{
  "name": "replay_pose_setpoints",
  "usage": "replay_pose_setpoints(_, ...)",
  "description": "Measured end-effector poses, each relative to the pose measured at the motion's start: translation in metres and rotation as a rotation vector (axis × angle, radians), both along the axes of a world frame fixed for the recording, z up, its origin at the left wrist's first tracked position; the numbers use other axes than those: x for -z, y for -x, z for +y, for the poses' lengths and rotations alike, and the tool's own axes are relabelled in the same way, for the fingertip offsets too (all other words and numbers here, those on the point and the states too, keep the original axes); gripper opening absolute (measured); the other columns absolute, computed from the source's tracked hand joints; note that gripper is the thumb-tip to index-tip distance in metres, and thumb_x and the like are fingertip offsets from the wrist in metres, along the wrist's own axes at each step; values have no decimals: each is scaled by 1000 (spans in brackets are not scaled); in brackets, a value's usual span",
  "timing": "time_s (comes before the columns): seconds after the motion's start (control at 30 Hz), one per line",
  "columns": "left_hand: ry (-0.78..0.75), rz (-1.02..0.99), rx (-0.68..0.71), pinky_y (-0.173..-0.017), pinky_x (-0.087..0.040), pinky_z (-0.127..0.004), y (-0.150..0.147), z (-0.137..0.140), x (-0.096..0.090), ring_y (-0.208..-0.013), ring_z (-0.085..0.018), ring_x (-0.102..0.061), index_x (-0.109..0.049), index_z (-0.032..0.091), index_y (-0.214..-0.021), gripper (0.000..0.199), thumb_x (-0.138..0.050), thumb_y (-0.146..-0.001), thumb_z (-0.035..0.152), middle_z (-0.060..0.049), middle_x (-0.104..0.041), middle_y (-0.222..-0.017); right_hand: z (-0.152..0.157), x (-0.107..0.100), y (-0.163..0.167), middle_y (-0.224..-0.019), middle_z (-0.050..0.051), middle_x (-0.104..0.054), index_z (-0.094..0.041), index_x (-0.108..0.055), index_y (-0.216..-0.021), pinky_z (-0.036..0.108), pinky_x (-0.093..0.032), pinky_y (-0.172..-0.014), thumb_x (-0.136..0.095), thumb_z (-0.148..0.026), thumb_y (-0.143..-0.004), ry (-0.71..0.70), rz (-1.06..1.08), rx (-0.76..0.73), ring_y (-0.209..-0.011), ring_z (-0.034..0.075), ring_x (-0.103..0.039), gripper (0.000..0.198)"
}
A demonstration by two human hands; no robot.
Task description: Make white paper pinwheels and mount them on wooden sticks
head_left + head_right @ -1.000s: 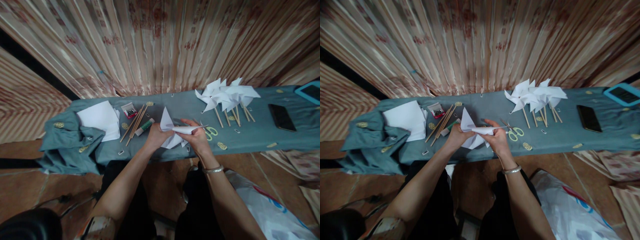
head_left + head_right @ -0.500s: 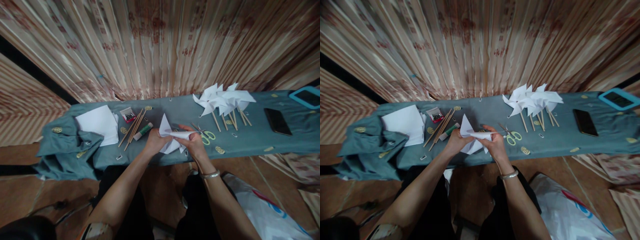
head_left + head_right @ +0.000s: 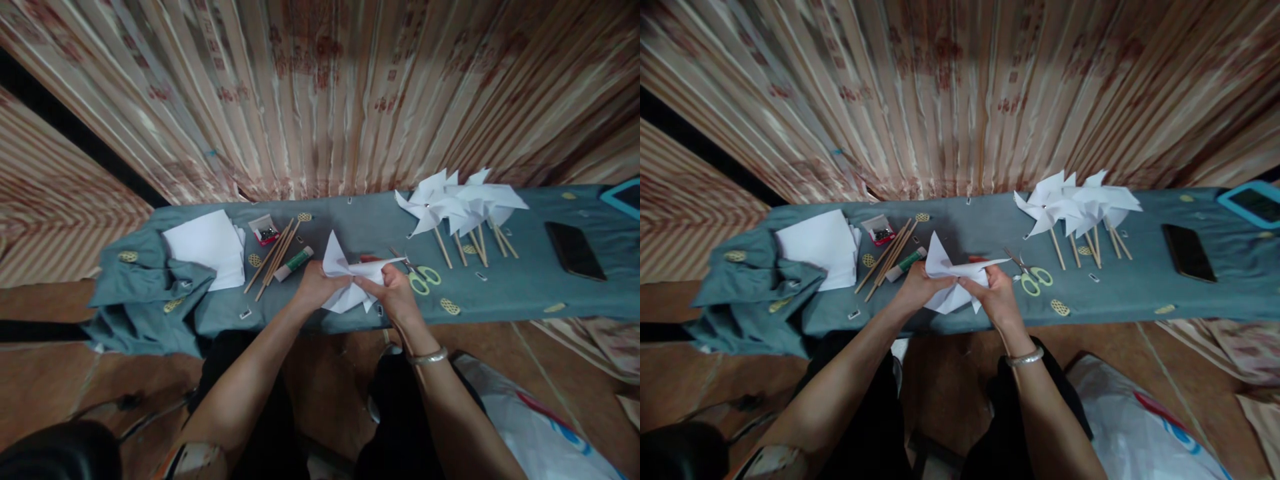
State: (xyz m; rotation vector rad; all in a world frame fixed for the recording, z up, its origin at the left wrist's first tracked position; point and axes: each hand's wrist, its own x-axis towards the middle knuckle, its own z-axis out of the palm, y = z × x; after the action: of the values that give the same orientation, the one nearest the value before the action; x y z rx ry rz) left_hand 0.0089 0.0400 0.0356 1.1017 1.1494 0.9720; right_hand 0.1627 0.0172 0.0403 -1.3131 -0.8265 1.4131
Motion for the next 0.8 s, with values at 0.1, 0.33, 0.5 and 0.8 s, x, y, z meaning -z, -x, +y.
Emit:
replay_pose_setpoints(0.1,-3,8,-1,-58,-46,-23,3,-1,1,-59,-14,-61,-73,13,-66,8,-77,-60,18,0,-69,-63,-1,0,2,-81,0,-76,-20,-61,-103,37,-58,-73,-90,-39,-46,1,12,-15,-73,22,-72,66)
replay_pose_setpoints(0.33,-14,-25,20,-57,-45,-23,7,-3,2,-58,-14,-60,-71,13,-64,12,-79,-60,21,0,-68,-62,-4,4,0,-86,2,-78,-19,-61,-106,38,-59,-73,-91,-38,-47,-34,15,-42,-75,24,-73,69)
replay_pose_setpoints(0.5,-7,-52,20,-59,-47,-24,7,-6,0,-59,-14,-60,-69,12,-62,17,-81,-57,23,-1,-68,-62,-6,3,0,-90,4,-78,-19,-62,-105,39,-61,-75,-91,-44,-46,-17,-1,-63,-80,26,-74,71)
replay_pose_setpoints(0.8,34,-88,9,-57,-45,-24,12,-13,0,-57,-13,-58,-69,11,-62,22,-84,-53,25,0,-67,-60,-11,1,4,-87,3,-79,-19,-63,-104,38,-61,-73,-91,-42,-47,-13,3,-70,-75,24,-74,68)
